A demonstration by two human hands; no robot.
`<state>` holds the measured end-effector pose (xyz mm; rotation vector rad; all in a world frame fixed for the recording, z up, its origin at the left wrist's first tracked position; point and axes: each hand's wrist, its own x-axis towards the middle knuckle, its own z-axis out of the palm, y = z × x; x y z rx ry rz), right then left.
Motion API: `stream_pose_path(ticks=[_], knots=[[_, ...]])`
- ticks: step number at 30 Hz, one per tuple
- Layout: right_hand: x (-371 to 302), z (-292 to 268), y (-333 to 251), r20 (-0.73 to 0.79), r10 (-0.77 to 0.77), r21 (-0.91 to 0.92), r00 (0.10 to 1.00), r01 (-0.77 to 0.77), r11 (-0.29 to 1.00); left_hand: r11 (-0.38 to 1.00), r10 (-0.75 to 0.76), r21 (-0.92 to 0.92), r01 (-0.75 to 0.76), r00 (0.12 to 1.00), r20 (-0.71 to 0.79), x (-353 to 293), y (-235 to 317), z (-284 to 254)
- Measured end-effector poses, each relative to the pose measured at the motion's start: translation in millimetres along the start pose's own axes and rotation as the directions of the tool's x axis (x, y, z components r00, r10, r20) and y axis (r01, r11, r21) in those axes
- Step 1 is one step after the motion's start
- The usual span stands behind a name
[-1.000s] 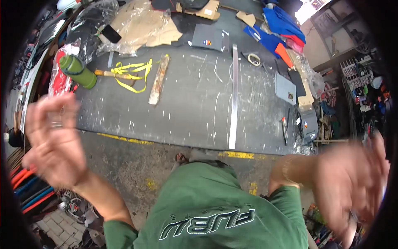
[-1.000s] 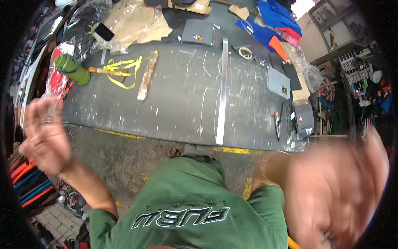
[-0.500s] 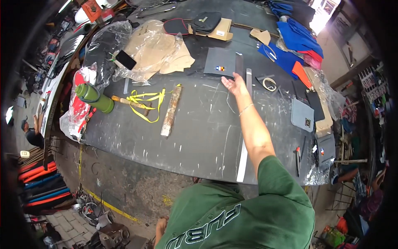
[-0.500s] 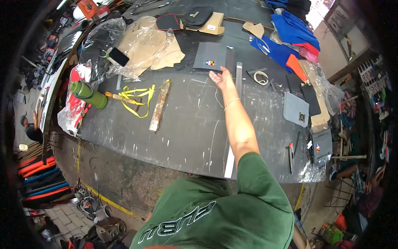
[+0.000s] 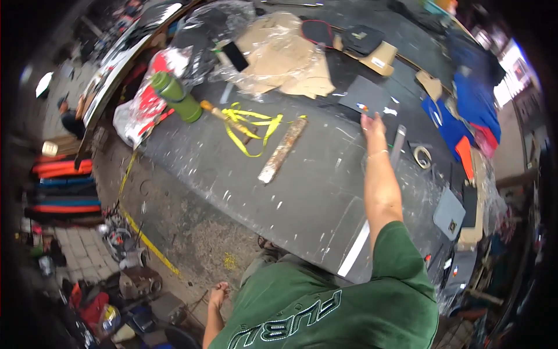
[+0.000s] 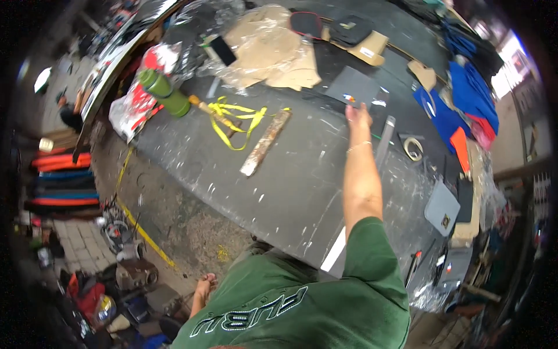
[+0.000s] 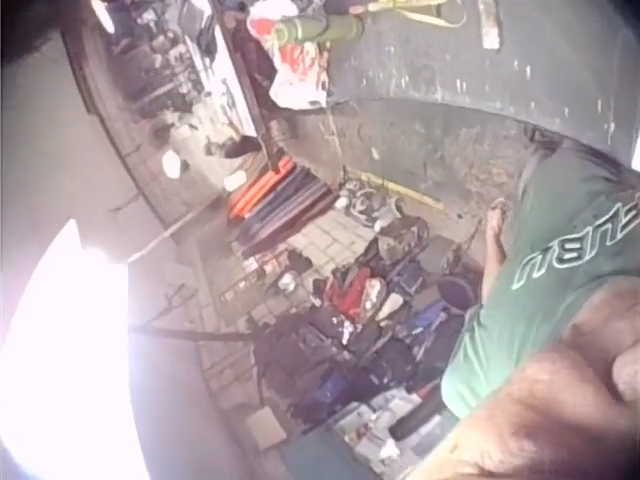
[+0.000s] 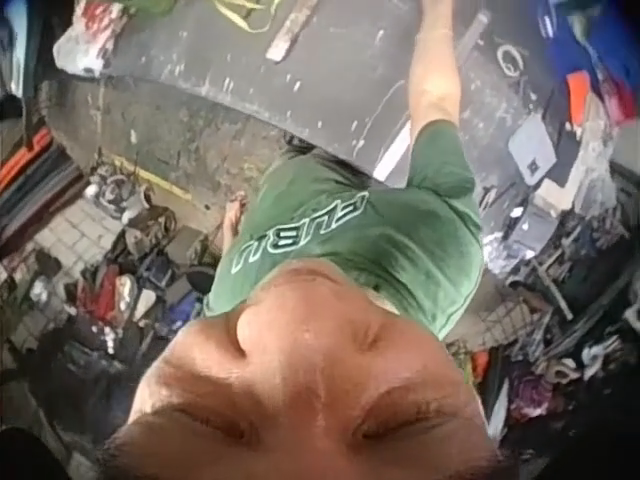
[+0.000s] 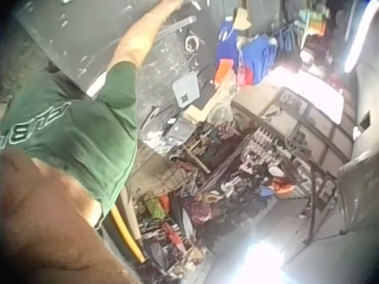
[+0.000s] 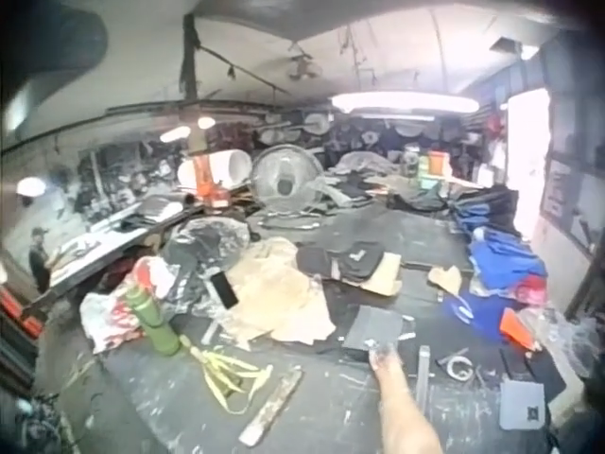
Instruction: Cutting rectangular sections out of grey material using a utility knife and a metal ruler on a workshop table.
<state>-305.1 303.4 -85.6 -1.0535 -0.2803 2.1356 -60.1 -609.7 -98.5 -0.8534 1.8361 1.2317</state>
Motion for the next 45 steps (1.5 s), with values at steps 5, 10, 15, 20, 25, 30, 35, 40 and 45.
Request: stream_pose_path(ticks=[5, 10, 15, 20, 25, 30, 35, 40, 45], knots=[[-66, 34, 30, 0.073, -0.541, -0.622, 0.838, 0.462, 0.632, 0.999, 0.004, 0.054, -0.003, 1.000, -0.027, 8, -6, -15], [-151, 104, 1, 0.615, -0.591, -0.494, 0.522, 0.839, 0.227, 0.884, 0.257, 0.378, -0.275, 0.961, 0.097, 67, 28, -26], [-292, 92, 20, 0.729, -0.505, -0.467, 0.462, 0.875, 0.127, 0.772, 0.544, 0.255, -0.583, 0.812, 0.210, 52, 163, 4], [-422, 41, 48, 0.767, -0.457, -0.526, 0.450, 0.850, -0.045, 0.645, 0.684, 0.002, -0.764, 0.578, 0.444, -19, 292, 53], [-529, 17, 120, 0.722, -0.336, -0.641, 0.604, 0.767, 0.001, 0.384, 0.828, -0.126, -0.915, 0.280, 0.486, -32, 335, 107], [-532, -10, 146, 0.583, -0.372, -0.686, 0.722, 0.683, 0.249, 0.715, 0.696, -0.436, -0.547, 0.496, 0.519, -50, 342, 123], [-490, -70, 116, 0.314, -0.208, -0.866, 0.926, 0.369, 0.338, 0.824, 0.548, -0.283, -0.491, 0.565, 0.616, -40, 340, 155], [-445, -176, 48, 0.185, -0.320, -0.871, 0.929, 0.306, 0.385, 0.785, 0.498, -0.051, -0.618, 0.579, 0.646, 27, 325, 177], [-422, -304, -71, 0.004, -0.529, -0.832, 0.849, 0.296, 0.469, 0.802, 0.500, -0.037, -0.596, 0.637, 0.587, 25, 322, 176]])
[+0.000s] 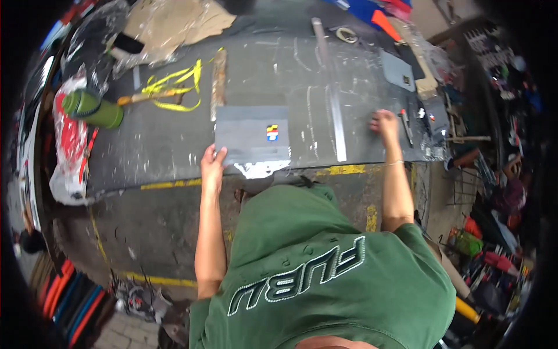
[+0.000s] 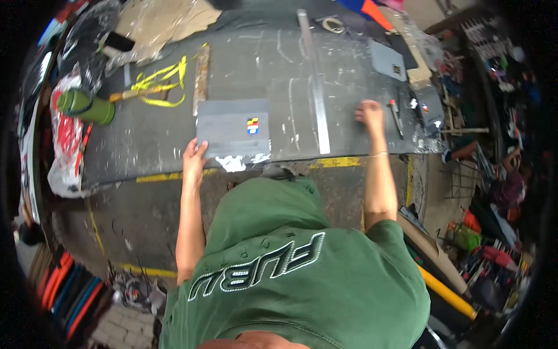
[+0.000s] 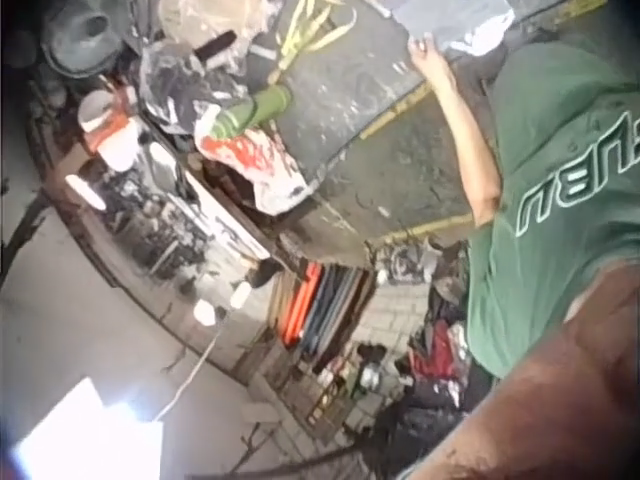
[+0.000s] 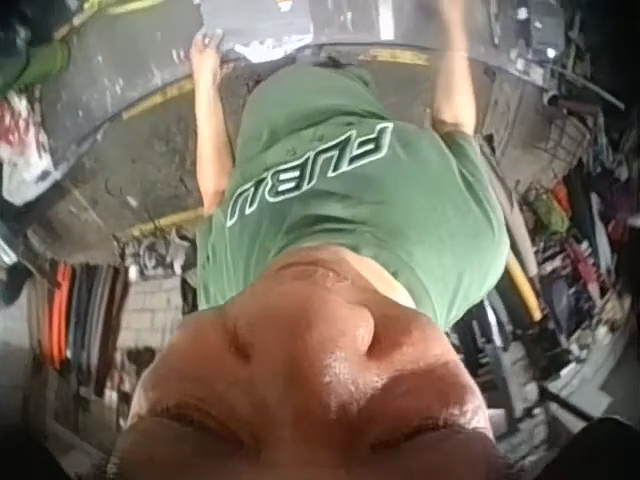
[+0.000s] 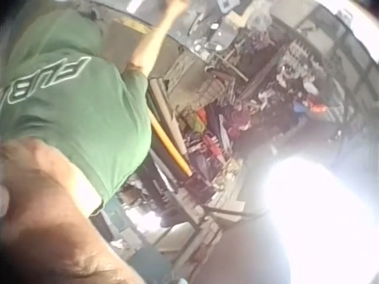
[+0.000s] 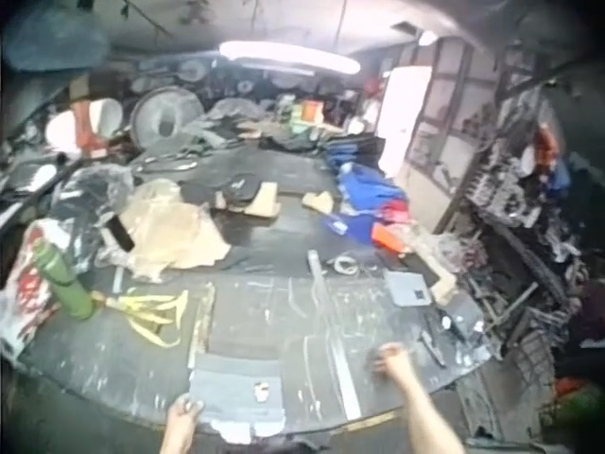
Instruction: Cutting rectangular sections out of grey material using a utility knife and a metal ruler on a workshop table.
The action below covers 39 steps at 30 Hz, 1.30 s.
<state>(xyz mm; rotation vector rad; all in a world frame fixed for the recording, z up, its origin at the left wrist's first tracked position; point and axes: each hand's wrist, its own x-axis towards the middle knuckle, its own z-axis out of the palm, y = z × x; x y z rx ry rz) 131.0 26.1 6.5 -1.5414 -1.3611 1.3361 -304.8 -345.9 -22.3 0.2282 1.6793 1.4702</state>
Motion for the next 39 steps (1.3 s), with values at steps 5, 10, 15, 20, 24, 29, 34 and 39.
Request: stream_pose_path(ticks=[5, 10, 15, 20, 24, 29, 34, 39], knots=[[47, -120, 38, -0.393, 0.164, -0.165, 0.905, -0.245, 0.955, 0.999, -0.033, -0.028, 0.033, 0.999, -0.031, -12, 13, 12], [53, -148, 47, -0.469, 0.311, -0.159, 0.827, -0.425, 0.891, 0.996, -0.091, -0.031, 0.089, 0.995, -0.046, -13, 5, 8], [70, -180, 61, -0.369, 0.348, -0.079, 0.862, -0.402, 0.912, 0.992, -0.112, -0.066, 0.110, 0.994, -0.018, -17, 16, 6], [82, -176, 70, -0.400, 0.305, -0.151, 0.865, -0.390, 0.908, 0.991, -0.099, -0.089, 0.095, 0.994, -0.038, -11, 20, 8], [75, -206, 74, -0.329, -0.029, -0.269, 0.944, -0.064, 0.961, 0.981, -0.047, -0.187, 0.047, 0.999, 0.008, 0, 16, 13], [40, -93, 8, 0.011, -0.158, -0.370, 0.987, 0.151, 0.916, 0.958, -0.079, -0.282, 0.046, 0.991, -0.110, -26, 13, 18], [-57, 60, -43, 0.456, -0.437, -0.287, 0.776, 0.592, 0.753, 0.885, -0.002, -0.465, -0.019, 0.999, -0.046, -39, 35, 67], [-161, 168, -113, 0.817, -0.243, -0.125, 0.523, 0.572, 0.810, 0.868, -0.008, -0.497, -0.016, 0.999, -0.047, -50, 54, 78]])
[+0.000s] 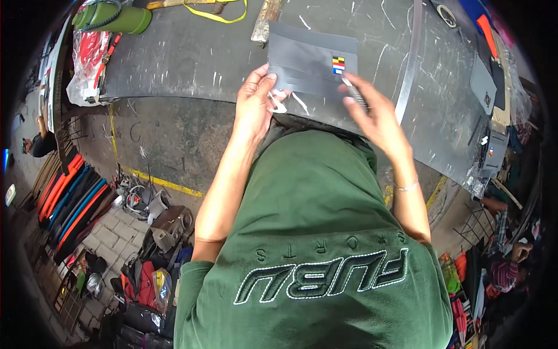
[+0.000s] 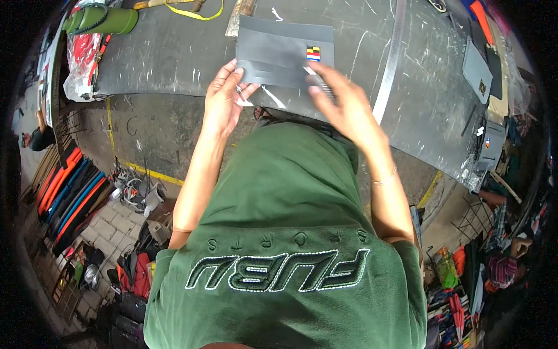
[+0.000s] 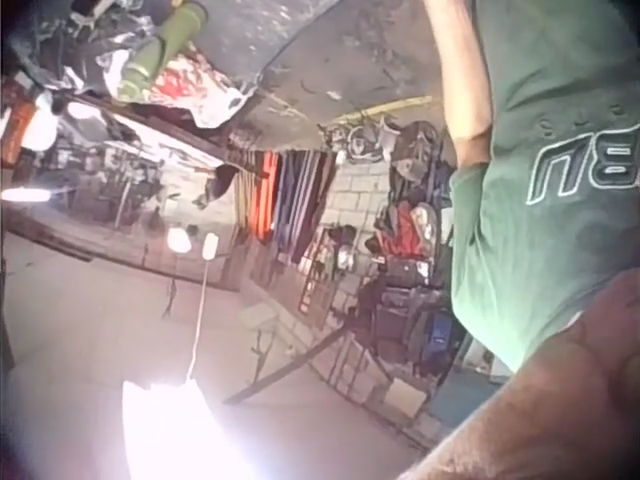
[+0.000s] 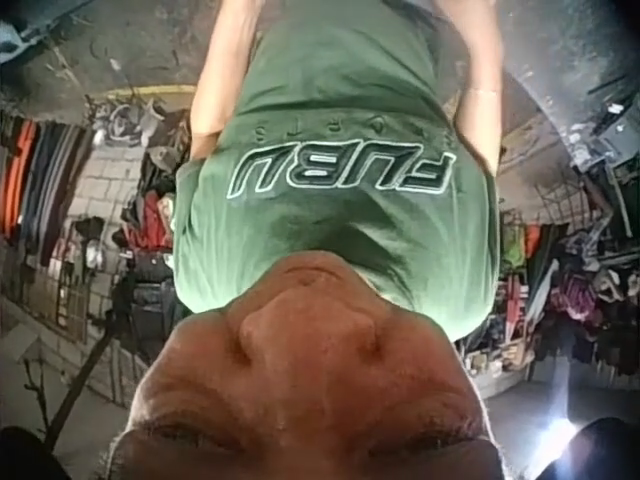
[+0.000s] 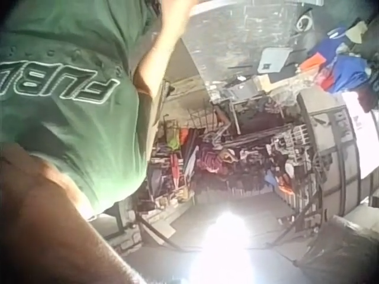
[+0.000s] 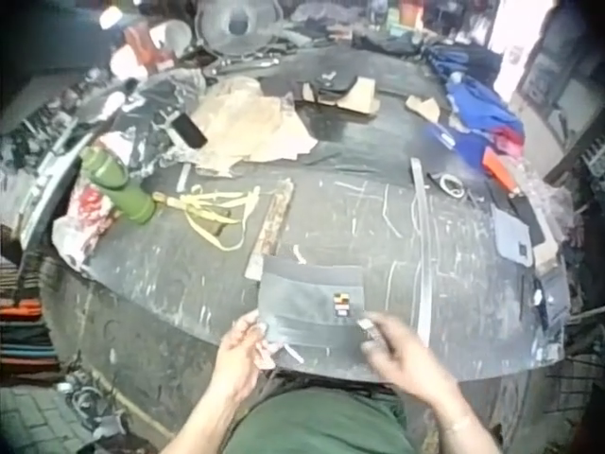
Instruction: Cutting rectangular sections out of grey material using a utility knife and a metal ruler on a workshop table.
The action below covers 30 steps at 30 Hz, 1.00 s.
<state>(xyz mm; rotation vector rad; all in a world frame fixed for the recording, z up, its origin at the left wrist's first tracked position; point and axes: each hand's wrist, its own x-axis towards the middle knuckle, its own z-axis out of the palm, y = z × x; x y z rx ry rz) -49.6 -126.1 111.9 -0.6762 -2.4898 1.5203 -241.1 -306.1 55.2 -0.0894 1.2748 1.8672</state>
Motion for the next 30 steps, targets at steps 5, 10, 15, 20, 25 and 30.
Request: stream_pose_path(ticks=[5, 10, 15, 20, 25, 30], knots=[[25, 49, -9, 0.095, -0.125, 0.013, 0.988, 0.124, 0.992, 1.000, 0.004, -0.027, -0.006, 0.998, -0.059, -1, -3, -2], [43, 64, -16, 0.041, -0.226, -0.136, 0.973, 0.230, 0.964, 1.000, -0.001, 0.001, 0.001, 0.996, -0.090, -10, -4, 8], [48, 62, -18, -0.016, -0.224, -0.142, 0.974, 0.220, 0.965, 0.996, 0.056, 0.076, -0.049, 0.994, -0.093, -10, -9, 1], [55, 62, -16, 0.017, -0.156, -0.150, 0.988, 0.157, 0.976, 0.995, 0.052, 0.086, -0.043, 0.993, -0.104, -8, -7, 5], [55, 63, -15, -0.006, -0.170, -0.140, 0.985, 0.168, 0.976, 0.996, 0.086, 0.025, -0.084, 0.993, -0.078, -13, -8, 14], [53, 61, -15, 0.066, -0.128, -0.160, 0.990, 0.137, 0.978, 0.995, 0.089, 0.044, -0.085, 0.989, -0.115, -18, -5, 21]])
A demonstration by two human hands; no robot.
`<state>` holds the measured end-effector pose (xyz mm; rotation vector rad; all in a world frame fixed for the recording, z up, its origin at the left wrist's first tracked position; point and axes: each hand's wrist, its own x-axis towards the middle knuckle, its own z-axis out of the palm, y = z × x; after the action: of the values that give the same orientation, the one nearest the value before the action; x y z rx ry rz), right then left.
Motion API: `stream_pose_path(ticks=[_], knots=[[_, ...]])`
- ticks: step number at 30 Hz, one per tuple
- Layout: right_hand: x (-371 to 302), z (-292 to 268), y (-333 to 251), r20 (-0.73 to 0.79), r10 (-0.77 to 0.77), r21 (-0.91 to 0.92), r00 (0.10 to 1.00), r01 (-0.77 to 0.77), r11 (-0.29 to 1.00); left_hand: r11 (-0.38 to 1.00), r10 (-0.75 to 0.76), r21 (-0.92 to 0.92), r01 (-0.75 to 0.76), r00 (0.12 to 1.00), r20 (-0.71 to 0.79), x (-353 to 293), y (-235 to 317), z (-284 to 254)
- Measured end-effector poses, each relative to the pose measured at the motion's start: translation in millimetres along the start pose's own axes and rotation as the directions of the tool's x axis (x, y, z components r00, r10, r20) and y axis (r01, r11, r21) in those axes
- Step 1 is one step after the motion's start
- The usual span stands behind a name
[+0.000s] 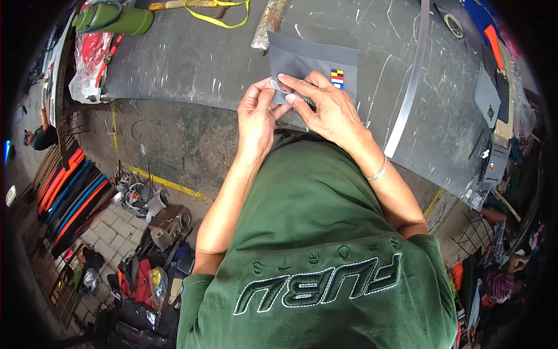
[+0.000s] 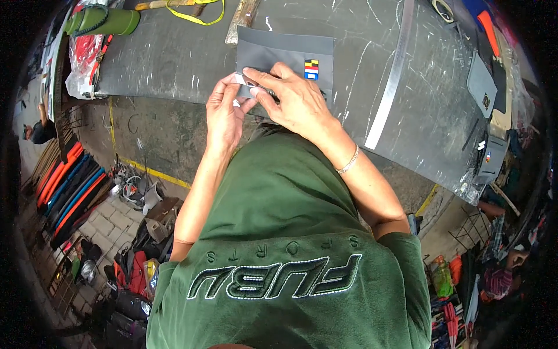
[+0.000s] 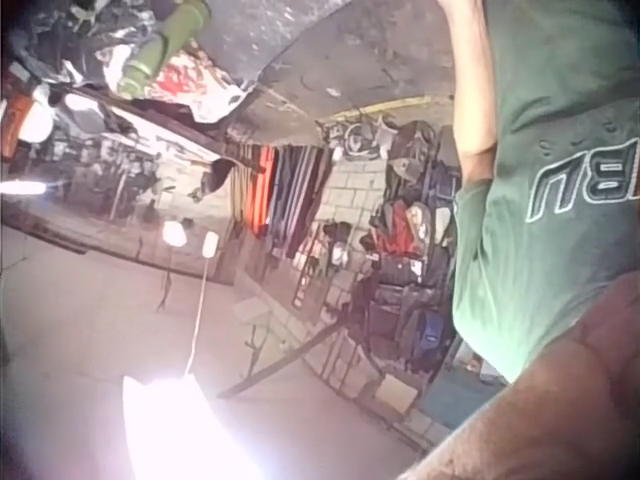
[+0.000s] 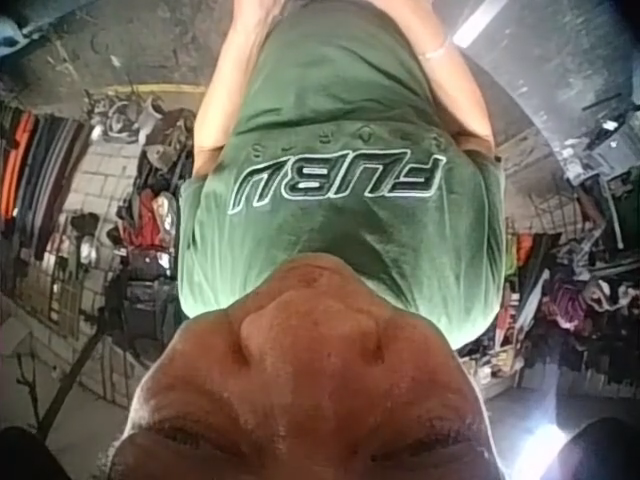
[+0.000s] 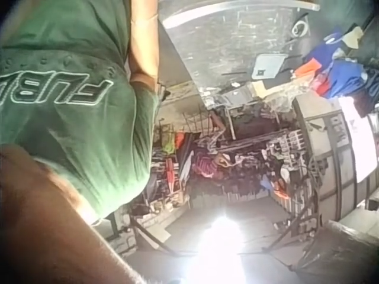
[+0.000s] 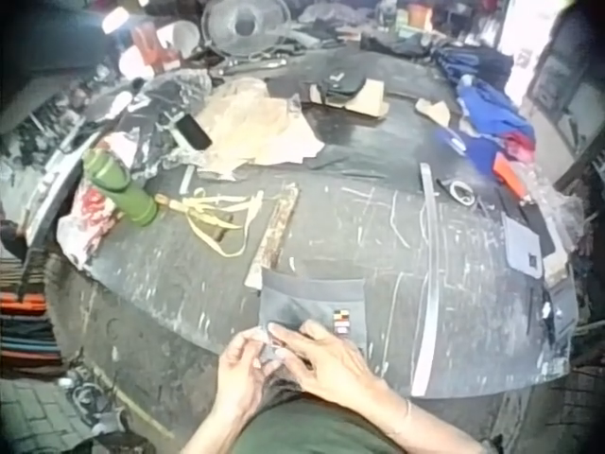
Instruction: Cutting rectangular sections out of grey material using a utility knife and a metal ruler on a workshop table.
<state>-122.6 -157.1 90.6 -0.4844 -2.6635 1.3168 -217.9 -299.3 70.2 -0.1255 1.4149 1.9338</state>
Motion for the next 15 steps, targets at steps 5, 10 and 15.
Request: stream_pose_path(ticks=[5, 10, 15], knots=[[-0.8, 6.6, 8.0, 0.003, -0.001, 0.032, 1.000, 0.001, 0.999, 1.000, -0.009, 0.015, 0.009, 1.000, 0.001, 3.7, -5.4, -8.7], [-3.9, 8.1, 3.7, -0.003, -0.001, 0.034, 1.000, 0.001, 0.999, 0.997, 0.004, 0.073, -0.004, 1.000, -0.004, 3.1, -5.5, -7.6], [-4.9, 8.8, -0.8, -0.008, 0.033, 0.032, 0.999, -0.033, 0.999, 0.997, 0.033, 0.076, -0.033, 0.999, -0.006, -1.4, -4.5, -1.4]])
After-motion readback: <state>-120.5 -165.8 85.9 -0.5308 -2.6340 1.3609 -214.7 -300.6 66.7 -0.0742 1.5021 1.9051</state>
